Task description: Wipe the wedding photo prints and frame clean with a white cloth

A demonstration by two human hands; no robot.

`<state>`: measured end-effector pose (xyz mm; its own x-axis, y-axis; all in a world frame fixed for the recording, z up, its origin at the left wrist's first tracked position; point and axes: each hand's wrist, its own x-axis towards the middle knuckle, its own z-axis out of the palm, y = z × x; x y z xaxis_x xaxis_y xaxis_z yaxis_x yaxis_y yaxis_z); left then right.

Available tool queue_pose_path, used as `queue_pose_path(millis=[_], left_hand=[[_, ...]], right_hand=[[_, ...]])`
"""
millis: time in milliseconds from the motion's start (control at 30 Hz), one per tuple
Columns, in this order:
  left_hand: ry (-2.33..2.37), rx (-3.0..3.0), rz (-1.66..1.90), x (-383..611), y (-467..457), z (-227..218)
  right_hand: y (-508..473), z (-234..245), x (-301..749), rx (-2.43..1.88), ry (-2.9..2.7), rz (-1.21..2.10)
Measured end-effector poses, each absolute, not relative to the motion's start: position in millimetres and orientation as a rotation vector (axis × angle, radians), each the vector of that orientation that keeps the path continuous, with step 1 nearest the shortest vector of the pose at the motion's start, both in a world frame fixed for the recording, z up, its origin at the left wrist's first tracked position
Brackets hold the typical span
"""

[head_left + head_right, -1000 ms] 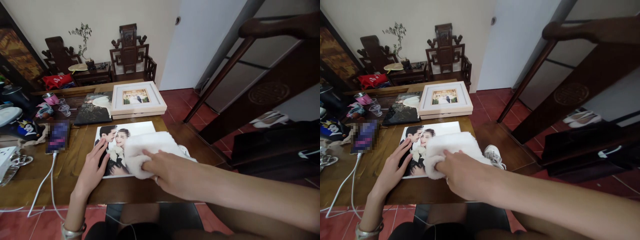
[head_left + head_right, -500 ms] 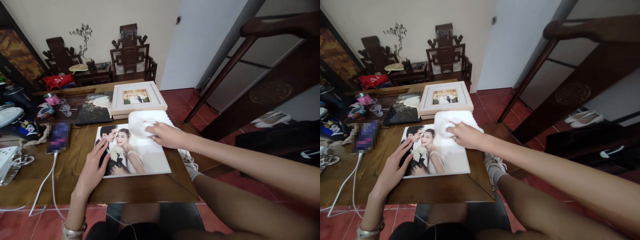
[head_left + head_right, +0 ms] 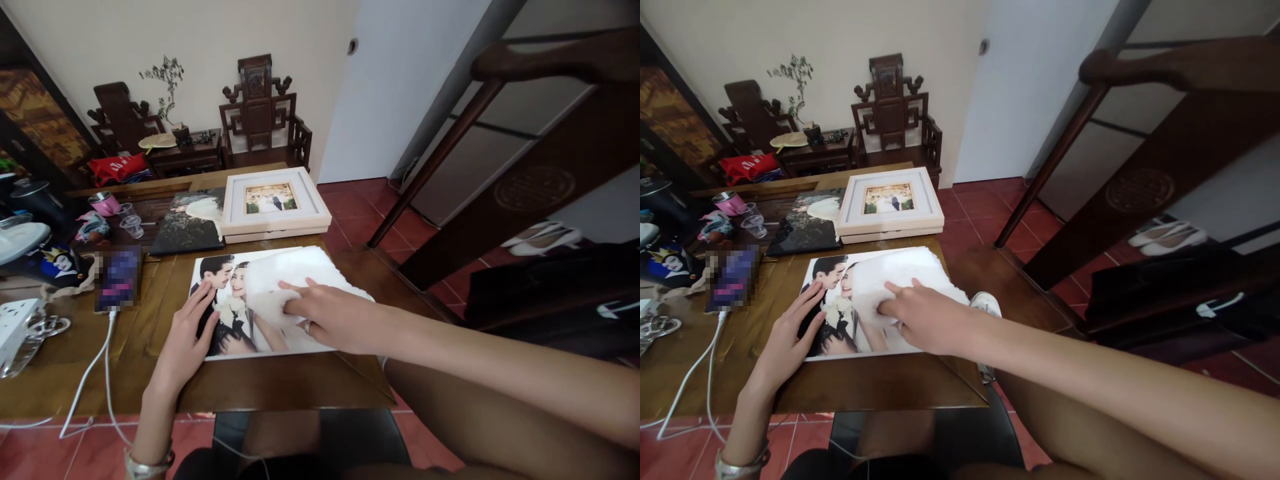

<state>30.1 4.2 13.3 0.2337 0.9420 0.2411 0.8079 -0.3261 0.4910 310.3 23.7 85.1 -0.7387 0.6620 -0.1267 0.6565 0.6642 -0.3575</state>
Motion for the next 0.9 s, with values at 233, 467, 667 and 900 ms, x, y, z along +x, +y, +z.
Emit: queue_pose_path(millis=[233,467,667,900], left_hand=[[1.659,2.228,0.72,30.6,3.4,13.3],[1.637,2.247,0.739,31.0,3.5,13.7],[1.637,2.254,0.733,31.1,2.3,13.8],[1.668,2.248,0.693,30.5,2.7,11.9]], right_hand=[[26.1,79.8,308.5,-1.129,-2.871,0.556],[63.1,63.5,318.8,-1.196,-2.776,0.335],[40.5,71.3,312.7,-1.189,-2.837,0.487],[-14.1,105.0,307.6,-1.099,-2.972,0.902]])
